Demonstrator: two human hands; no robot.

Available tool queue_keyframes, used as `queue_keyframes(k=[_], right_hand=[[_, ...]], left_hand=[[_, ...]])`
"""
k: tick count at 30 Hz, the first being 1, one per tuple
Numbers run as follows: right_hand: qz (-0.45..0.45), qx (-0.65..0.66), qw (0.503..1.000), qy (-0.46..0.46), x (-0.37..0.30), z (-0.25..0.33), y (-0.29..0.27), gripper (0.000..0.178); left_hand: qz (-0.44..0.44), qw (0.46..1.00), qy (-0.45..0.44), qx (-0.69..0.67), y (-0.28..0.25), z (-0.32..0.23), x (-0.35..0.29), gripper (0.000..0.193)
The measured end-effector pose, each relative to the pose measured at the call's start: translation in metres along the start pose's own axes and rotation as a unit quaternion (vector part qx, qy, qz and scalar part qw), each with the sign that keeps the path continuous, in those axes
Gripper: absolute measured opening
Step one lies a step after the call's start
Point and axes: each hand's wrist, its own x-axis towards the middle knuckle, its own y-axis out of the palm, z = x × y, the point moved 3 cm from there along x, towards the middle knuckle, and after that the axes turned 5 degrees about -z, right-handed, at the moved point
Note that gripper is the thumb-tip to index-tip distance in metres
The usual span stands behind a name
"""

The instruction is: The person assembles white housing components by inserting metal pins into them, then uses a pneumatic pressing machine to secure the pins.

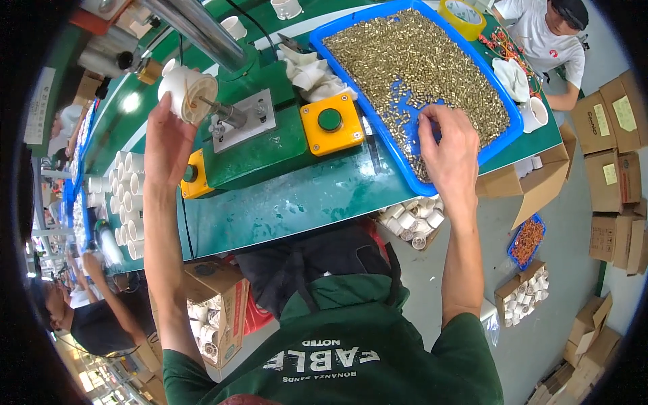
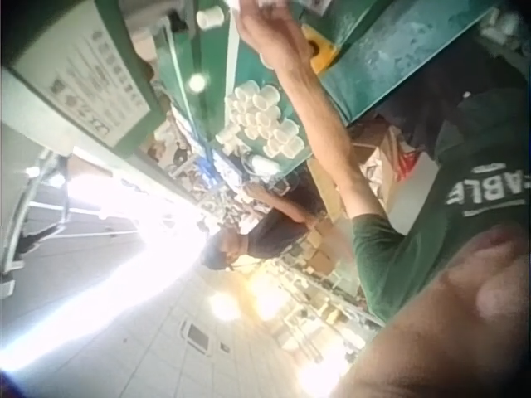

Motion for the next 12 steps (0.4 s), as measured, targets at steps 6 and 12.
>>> queue_keyframes(k=[6, 12], right_hand=[[-0.004, -0.007, 1.0, -0.005, 0.0, 0.0, -0.001, 0.01], [0.001, 0.002, 1.0, -0.02, 0.001, -0.002, -0.001, 0.013]], left_hand=[[0.01, 0.997, 0.042, 0.064, 0.01, -0.01, -0.004, 0.041], [-0.001, 0.992, 0.062, 0.109, 0.009, -0.017, -0.007, 0.047]])
